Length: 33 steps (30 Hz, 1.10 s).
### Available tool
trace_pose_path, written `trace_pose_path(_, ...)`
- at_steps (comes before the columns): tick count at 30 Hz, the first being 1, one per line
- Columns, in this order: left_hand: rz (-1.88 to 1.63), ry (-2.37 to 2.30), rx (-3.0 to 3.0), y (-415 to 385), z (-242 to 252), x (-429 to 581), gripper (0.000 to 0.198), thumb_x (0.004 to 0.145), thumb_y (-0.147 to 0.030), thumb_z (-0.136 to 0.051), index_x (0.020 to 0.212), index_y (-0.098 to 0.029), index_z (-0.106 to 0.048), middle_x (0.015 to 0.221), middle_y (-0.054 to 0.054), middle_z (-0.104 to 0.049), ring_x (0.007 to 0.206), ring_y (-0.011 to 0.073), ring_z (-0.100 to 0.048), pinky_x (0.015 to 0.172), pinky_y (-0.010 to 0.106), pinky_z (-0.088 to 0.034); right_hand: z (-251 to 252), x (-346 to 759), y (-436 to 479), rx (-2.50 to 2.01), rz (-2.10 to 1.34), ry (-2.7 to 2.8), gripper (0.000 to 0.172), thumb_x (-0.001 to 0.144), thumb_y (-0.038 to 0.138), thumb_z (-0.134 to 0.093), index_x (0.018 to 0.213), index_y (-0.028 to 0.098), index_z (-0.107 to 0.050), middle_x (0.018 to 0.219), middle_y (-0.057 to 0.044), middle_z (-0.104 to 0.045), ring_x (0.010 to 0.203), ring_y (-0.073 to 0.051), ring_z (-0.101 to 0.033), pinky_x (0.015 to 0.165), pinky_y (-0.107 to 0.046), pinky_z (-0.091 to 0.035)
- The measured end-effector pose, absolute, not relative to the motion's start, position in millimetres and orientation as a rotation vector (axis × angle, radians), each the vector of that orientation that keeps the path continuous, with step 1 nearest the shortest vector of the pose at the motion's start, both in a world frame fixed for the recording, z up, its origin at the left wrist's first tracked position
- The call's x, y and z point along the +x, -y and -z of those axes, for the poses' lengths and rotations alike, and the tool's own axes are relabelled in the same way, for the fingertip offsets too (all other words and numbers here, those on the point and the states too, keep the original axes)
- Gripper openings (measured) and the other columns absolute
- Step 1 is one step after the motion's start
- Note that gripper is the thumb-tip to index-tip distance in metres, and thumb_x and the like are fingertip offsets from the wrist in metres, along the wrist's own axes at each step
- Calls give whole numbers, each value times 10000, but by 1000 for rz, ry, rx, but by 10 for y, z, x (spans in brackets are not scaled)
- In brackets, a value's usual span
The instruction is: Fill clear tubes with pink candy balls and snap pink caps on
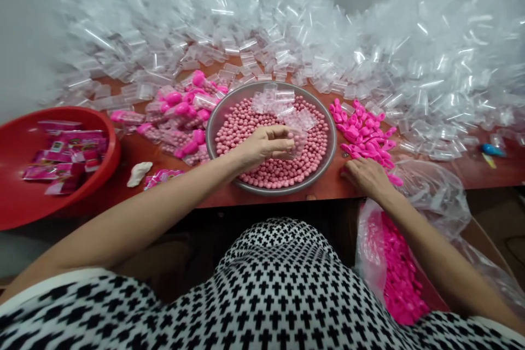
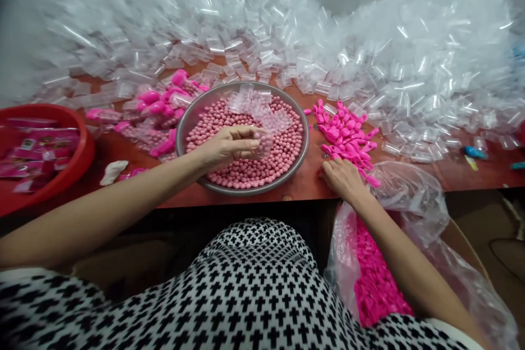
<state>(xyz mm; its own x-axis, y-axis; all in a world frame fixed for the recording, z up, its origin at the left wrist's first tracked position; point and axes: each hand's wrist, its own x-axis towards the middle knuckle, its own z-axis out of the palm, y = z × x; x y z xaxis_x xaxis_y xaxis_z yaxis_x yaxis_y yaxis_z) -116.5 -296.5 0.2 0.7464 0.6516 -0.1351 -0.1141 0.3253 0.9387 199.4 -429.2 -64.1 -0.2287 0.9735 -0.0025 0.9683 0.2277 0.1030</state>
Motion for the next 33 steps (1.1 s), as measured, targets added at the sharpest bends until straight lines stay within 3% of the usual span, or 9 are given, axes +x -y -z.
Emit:
trace_pose_path(3, -559, -527, 1215, 2969, 25, -1166, 339, 720, -325, -843, 994, -150, -744, 960, 99, -759, 891, 206, -733, 864, 406, -606, 585, 1944, 4281, 2443, 202, -2394, 196, 911, 386, -640, 920, 195, -683, 858, -113, -754, 746, -263, -691, 632, -356, -494)
trace_pose_path(5, -571, -523, 1293, 2973, 37, -1169, 353, 741, -370, -832, 995, -142, -745, 964, 93, -755, 868, 184, -717, 836, 367, -602, 451, 1837, 4224, 2800, 666, -2460, 268, 898, 466, -663, 991, 215, -679, 814, -54, -743, 652, -214, -676, 582, -338, -522)
trace_pose_path(8, -605, -521, 1469, 2992, 42, -1167, 323, 807, -387, -760, 1012, -137, -746, 1011, 90, -755, 900, 172, -701, 828, 321, -584, 125, 1537, 4084, 2890, 1233, -2703, 326, 860, 498, -723, 1061, 243, -688, 840, -2, -736, 666, -165, -690, 616, -313, -582)
trace_pose_path(10, -643, -520, 1615, 3016, 35, -1167, 275, 848, -361, -702, 1013, -146, -749, 1025, 84, -759, 935, 174, -697, 842, 301, -567, -95, 1293, 3982, 2724, 1134, -2950, 305, 862, 448, -741, 1096, 255, -708, 955, -16, -754, 790, -170, -721, 734, -324, -611)
trace_pose_path(14, -698, -508, 1836, 3071, 10, -1195, 212, 903, -321, -630, 992, -165, -743, 963, 45, -765, 895, 162, -699, 816, 265, -535, -317, 924, 3819, 2176, 484, -3318, 227, 909, 289, -703, 1129, 238, -723, 1041, -53, -773, 928, -196, -734, 867, -342, -596)
trace_pose_path(19, -772, -534, 2021, 3096, 9, -1260, 188, 950, -277, -599, 945, -158, -744, 798, 3, -741, 740, 129, -672, 691, 219, -475, -328, 819, 3751, 1809, 149, -3380, 202, 935, 223, -659, 1133, 201, -693, 957, -63, -762, 859, -184, -725, 787, -294, -582)
trace_pose_path(27, -938, -528, 2185, 3106, 93, -1251, 182, 975, -236, -591, 999, -184, -763, 929, 37, -798, 817, 152, -739, 739, 236, -529, -349, 745, 3825, 1634, -194, -3278, 116, 1003, 219, -543, 1071, 189, -632, 860, -65, -695, 789, -180, -680, 697, -277, -553)
trace_pose_path(33, -1001, -558, 2332, 3105, 144, -1225, 220, 975, -216, -552, 1039, -154, -753, 913, 78, -788, 807, 187, -740, 748, 283, -560, -282, 679, 3780, 1580, -358, -3145, 181, 1004, 165, -488, 992, 154, -668, 800, -93, -692, 741, -201, -663, 684, -309, -553)
